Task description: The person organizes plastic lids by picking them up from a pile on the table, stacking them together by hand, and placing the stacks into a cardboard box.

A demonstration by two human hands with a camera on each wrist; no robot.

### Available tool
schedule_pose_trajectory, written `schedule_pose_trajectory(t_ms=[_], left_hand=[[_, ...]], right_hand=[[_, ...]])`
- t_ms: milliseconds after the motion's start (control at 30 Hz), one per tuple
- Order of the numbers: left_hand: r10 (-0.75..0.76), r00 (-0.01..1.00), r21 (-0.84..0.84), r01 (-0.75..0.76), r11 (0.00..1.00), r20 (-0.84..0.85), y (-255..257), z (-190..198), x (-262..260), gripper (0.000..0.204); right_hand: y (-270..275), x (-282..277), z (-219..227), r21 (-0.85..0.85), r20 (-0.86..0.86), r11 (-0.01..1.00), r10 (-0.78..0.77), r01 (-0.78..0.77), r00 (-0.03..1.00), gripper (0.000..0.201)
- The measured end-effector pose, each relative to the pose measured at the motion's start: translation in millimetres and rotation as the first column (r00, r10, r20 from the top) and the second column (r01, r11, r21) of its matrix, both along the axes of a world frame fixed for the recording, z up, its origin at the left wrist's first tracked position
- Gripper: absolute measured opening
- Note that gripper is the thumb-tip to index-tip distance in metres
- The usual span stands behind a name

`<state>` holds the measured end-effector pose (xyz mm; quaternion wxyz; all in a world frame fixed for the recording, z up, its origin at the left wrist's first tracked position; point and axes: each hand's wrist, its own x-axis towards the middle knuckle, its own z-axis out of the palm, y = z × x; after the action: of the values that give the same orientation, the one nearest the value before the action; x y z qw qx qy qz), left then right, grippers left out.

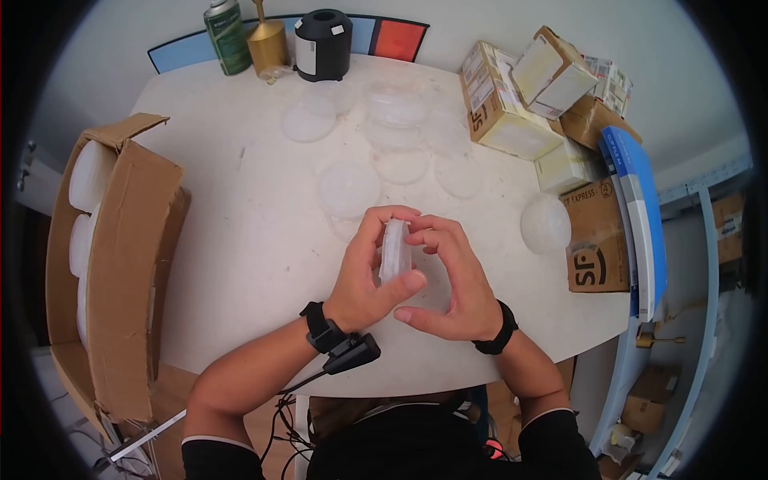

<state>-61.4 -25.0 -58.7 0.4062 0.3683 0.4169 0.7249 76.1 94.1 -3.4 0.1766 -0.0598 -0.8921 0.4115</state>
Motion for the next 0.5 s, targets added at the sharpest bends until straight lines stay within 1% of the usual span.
schedule_pose_trajectory(t_ms=[67, 100, 167, 200, 267, 300, 367, 400, 467, 500], left_hand=[[-0.008, 1.0, 0.011, 0.008, 1.0, -0.007, 0.5, -4.9, -2.5, 0.074], [-0.012, 1.0, 0.018, 0.012, 1.0, -0.01, 0.9, -5.9, -3.4, 0.072], [-0.088, 0.994, 0.023, 0.087, 0.996, 0.069, 0.7, -3.3, -1.5, 0.077], [-0.126, 0.986, 0.028, 0.124, 0.992, 0.11, 0.1, -1.7, -0.1, 0.079], [-0.121, 0.977, 0.0, 0.123, 0.992, 0.175, -1.8, 3.0, 2.1, 0.087], [-0.118, 0.971, -0.015, 0.124, 0.992, 0.206, -2.7, 5.7, 2.6, 0.091], [-0.165, 0.957, 0.008, 0.168, 0.986, 0.24, -2.0, 11.6, 1.4, 0.095], [-0.189, 0.948, 0.02, 0.19, 0.981, 0.257, -1.4, 12.8, 1.4, 0.098], [-0.239, 0.931, 0.016, 0.245, 0.969, 0.275, -1.3, 8.2, 1.7, 0.095], [-0.263, 0.923, 0.016, 0.27, 0.963, 0.282, -0.5, 7.0, 1.3, 0.094]], right_hand=[[-3.0, 0.1, 4.2, 0.178, -0.01, 0.983, -0.049, 0.05, 0.999, 0.071], [-3.1, -0.8, 3.3, 0.176, -0.035, 0.983, -0.038, 0.044, 0.999, 0.072], [-2.8, -2.2, -1.0, 0.172, -0.084, 0.985, -0.017, 0.031, 0.996, 0.073], [-1.1, -2.4, -2.2, 0.174, -0.076, 0.985, -0.005, 0.018, 0.997, 0.074], [2.7, -2.1, -3.6, 0.176, -0.059, 0.984, 0.019, -0.008, 0.998, 0.075], [2.2, -1.4, -4.0, 0.15, -0.054, 0.989, 0.01, -0.002, 0.999, 0.074], [1.3, -1.1, -4.6, 0.101, -0.047, 0.995, -0.007, 0.012, 0.999, 0.074], [1.5, -0.3, -4.0, 0.143, -0.033, 0.99, -0.001, 0.006, 0.999, 0.074], [1.2, 1.6, -2.0, 0.226, -0.004, 0.974, 0.006, -0.005, 1.0, 0.074], [1.0, 1.7, -2.8, 0.231, -0.01, 0.973, -0.004, 0.007, 1.0, 0.074]])
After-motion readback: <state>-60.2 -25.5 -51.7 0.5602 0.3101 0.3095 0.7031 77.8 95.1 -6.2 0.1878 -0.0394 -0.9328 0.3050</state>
